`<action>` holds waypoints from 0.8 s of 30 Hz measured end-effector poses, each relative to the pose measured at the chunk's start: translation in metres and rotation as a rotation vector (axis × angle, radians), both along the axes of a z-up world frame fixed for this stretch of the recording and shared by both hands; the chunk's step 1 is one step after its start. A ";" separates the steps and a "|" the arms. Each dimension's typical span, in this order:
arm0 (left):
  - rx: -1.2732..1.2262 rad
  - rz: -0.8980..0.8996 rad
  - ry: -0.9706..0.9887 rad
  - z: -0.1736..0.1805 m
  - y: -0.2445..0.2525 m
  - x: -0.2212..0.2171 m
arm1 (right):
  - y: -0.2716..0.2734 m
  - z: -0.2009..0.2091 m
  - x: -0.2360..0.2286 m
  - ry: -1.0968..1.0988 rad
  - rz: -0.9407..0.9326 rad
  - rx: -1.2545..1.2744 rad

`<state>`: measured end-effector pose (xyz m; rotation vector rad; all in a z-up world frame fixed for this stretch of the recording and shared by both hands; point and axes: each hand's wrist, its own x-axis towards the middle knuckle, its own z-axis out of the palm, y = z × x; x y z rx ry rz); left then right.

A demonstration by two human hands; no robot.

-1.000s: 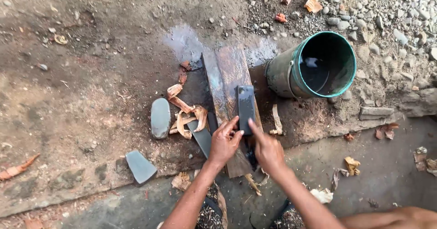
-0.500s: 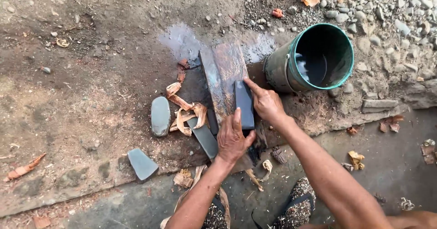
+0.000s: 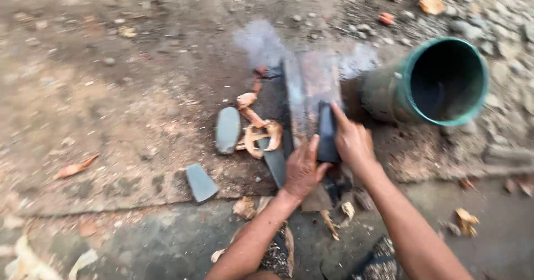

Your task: Sharpening a small metal tool using a whetstone and water.

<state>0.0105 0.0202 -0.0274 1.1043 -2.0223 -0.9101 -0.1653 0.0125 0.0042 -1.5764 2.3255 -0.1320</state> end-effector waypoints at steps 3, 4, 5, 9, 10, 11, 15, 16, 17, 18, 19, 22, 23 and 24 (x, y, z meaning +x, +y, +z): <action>0.011 0.015 0.055 -0.006 -0.007 0.000 | 0.056 0.008 0.017 -0.101 0.090 -0.078; 0.026 0.000 0.068 -0.004 -0.004 0.000 | 0.064 0.010 0.018 -0.075 0.054 0.001; 0.042 -0.014 0.081 -0.003 -0.001 -0.002 | 0.072 0.013 0.017 -0.047 0.019 0.080; 0.017 -0.049 0.060 -0.002 -0.002 0.002 | -0.019 0.022 0.003 -0.015 -0.139 0.103; 0.022 -0.052 0.053 0.001 -0.001 0.003 | -0.028 0.018 0.001 0.015 -0.118 0.056; 0.026 -0.055 0.046 0.004 0.000 0.005 | -0.038 0.015 0.000 0.046 -0.098 0.009; -0.002 -0.044 0.102 0.000 -0.010 0.005 | 0.065 0.004 0.025 -0.008 -0.041 -0.035; 0.004 -0.041 0.099 -0.002 -0.007 0.004 | 0.077 0.005 0.026 -0.012 -0.038 -0.015; 0.010 -0.038 0.096 -0.003 -0.003 0.001 | 0.090 0.005 0.024 -0.015 -0.035 0.004; 0.018 -0.066 0.108 -0.004 -0.001 0.002 | 0.067 0.007 0.020 -0.003 -0.064 0.011; 0.020 -0.062 0.087 -0.003 0.001 0.002 | 0.044 0.010 0.014 0.044 0.006 -0.078; -0.004 -0.062 0.062 -0.003 -0.004 0.001 | -0.006 0.001 0.001 0.088 -0.001 -0.123; -0.007 -0.054 0.051 -0.003 -0.005 0.002 | -0.018 -0.003 0.000 0.073 -0.069 -0.063; -0.013 -0.061 0.059 0.000 -0.005 0.003 | 0.008 0.005 0.011 0.082 -0.075 -0.068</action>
